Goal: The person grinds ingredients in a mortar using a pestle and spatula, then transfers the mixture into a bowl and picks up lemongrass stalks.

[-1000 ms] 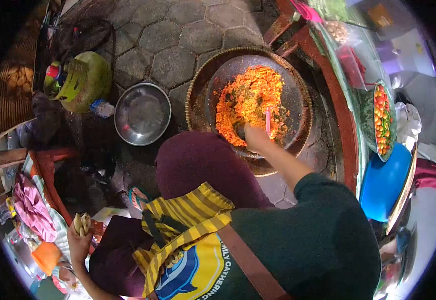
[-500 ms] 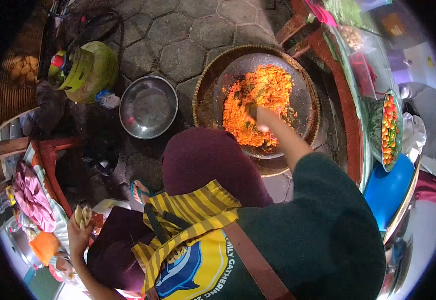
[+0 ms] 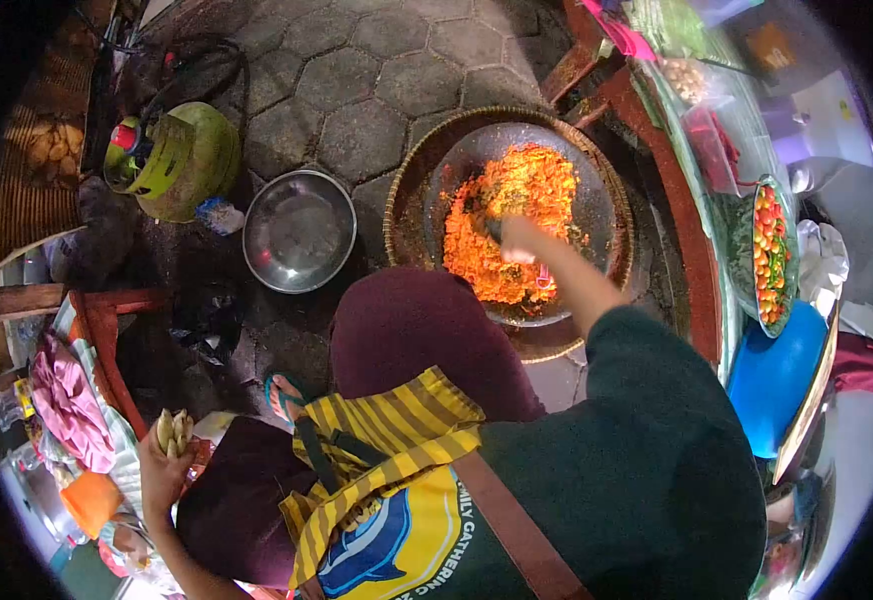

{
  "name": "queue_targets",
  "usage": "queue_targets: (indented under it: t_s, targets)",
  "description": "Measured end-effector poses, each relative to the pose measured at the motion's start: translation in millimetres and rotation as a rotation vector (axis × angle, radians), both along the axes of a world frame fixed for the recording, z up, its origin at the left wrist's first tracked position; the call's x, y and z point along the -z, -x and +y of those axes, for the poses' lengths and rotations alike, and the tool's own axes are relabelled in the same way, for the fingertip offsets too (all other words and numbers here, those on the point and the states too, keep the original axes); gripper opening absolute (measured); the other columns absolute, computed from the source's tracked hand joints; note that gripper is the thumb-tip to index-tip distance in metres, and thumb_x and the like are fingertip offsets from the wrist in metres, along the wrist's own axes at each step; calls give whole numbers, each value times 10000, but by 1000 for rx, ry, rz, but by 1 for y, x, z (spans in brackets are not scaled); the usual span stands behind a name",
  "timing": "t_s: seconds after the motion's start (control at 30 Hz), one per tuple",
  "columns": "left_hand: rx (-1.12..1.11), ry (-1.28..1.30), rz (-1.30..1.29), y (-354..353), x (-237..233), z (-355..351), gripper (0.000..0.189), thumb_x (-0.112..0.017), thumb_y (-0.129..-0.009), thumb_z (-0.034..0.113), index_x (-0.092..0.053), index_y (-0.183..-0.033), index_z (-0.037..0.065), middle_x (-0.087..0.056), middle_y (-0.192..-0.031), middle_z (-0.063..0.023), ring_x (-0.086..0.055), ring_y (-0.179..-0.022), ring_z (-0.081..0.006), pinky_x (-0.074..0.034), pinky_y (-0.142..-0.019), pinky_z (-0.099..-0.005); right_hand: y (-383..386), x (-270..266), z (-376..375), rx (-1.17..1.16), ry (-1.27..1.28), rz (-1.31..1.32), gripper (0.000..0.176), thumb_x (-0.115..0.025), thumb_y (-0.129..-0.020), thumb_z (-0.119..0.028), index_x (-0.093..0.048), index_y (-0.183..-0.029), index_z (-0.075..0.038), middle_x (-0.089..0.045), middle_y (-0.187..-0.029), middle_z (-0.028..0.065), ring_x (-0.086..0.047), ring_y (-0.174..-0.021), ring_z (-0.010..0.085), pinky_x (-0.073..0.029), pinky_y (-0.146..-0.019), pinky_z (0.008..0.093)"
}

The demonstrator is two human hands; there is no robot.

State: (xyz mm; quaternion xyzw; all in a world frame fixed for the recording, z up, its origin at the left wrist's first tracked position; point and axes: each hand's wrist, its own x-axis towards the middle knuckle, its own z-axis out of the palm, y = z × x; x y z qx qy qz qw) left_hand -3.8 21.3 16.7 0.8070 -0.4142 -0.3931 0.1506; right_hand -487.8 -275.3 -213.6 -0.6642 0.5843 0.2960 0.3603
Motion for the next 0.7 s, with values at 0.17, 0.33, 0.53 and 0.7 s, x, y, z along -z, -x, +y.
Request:
queue_targets:
  t_s: [0.17, 0.33, 0.53, 0.7]
  targets:
    - [-12, 15, -97, -6, 7, 9, 404, -585, -690, -43, -523, -1089, -38, -598, -979, -68, -563, -892, -136, -438, -809, -262, 16, 52, 29, 98, 401, 65, 428, -586, -690, -13, -447, -1090, 51, -609, -956, 234, -615, -872, 346, -480, -715, 462]
    - [4, 12, -76, -10, 8, 7, 363, -628, -704, 11, -535, -1052, -35, -614, -922, -81, -569, -834, -139, -449, -758, -275, 46, -20, -84, 225, -122, 53, 122, -675, -679, -53, -606, -752, 17, -586, -638, 120, -598, -566, 191, -458, -462, 335]
    - [20, 42, -149, -28, 15, 32, 358, -662, -693, 66, -545, -1017, -31, -607, -886, -92, -562, -803, -158, -449, -739, -301, 5, 31, -9, -123, -51, 93, 473, -664, -586, -58, -536, -1033, 28, -599, -956, 247, -626, -885, 302, -508, -698, 413]
    - [-96, -37, -77, -24, 13, 24, 421, -634, -678, -5, -505, -1078, -40, -592, -938, -94, -557, -875, -146, -438, -786, -275, 14, 50, 30, 56, 372, 123, 436, -615, -709, -62, -465, -1107, 32, -628, -893, 206, -629, -821, 332, -505, -685, 433]
